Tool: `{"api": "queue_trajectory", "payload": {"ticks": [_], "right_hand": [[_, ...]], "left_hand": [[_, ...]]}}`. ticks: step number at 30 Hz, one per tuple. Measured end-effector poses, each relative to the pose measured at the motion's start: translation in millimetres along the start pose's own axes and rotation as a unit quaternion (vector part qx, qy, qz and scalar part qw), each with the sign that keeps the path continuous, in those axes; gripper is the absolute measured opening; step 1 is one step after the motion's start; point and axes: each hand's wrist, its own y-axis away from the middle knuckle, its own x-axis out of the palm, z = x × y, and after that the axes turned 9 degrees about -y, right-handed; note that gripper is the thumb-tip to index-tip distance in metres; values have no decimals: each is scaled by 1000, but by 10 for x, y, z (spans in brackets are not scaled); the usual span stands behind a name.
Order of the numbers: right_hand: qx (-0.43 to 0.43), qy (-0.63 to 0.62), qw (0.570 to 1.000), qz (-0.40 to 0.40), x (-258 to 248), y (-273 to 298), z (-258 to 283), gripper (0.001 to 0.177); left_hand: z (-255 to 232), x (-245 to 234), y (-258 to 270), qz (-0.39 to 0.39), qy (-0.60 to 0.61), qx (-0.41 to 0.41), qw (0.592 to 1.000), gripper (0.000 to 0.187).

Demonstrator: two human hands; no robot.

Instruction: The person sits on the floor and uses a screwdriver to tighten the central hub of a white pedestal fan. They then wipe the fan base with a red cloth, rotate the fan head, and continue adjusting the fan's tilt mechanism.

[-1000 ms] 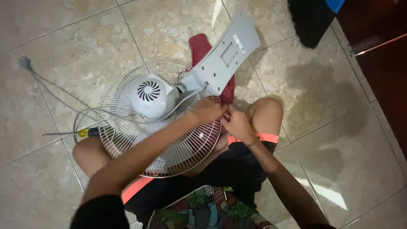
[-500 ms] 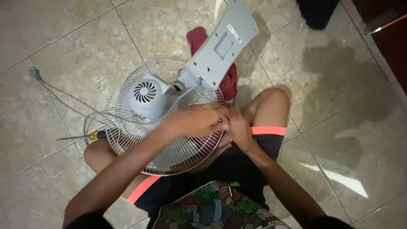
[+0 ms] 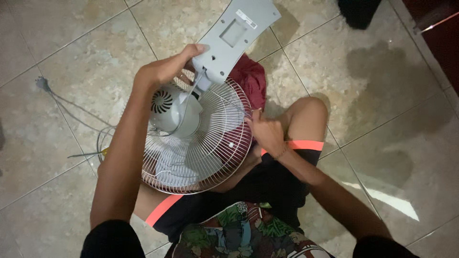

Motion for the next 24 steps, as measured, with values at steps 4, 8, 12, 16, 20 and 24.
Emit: {"api": "queue_trajectory", "payload": {"ticks": [4,8,12,16,20,24], "right_hand": [[-34,-26,997,61,104,-96,-225,45],[-36,-10,998,57,111,-194,-271,48],[93,-215,963,136,139,-155,-158,56],[97,-267,943,173,364,-78,-161,65],[124,-361,902,204,493,-117,-305,66],[193,-508,774,326,416,-237,-486,59]], "left_hand": [[136,34,-87,5,35,19,999,105],[250,141,-195,-18,108,57,992,92],[312,197,-231,-68,113,158,979,82],[341,188,-233,-19,210,74,975,85],[236,161,-194,-4,143,74,987,90],[145,139,-222,-9,137,69,988,91]]}}
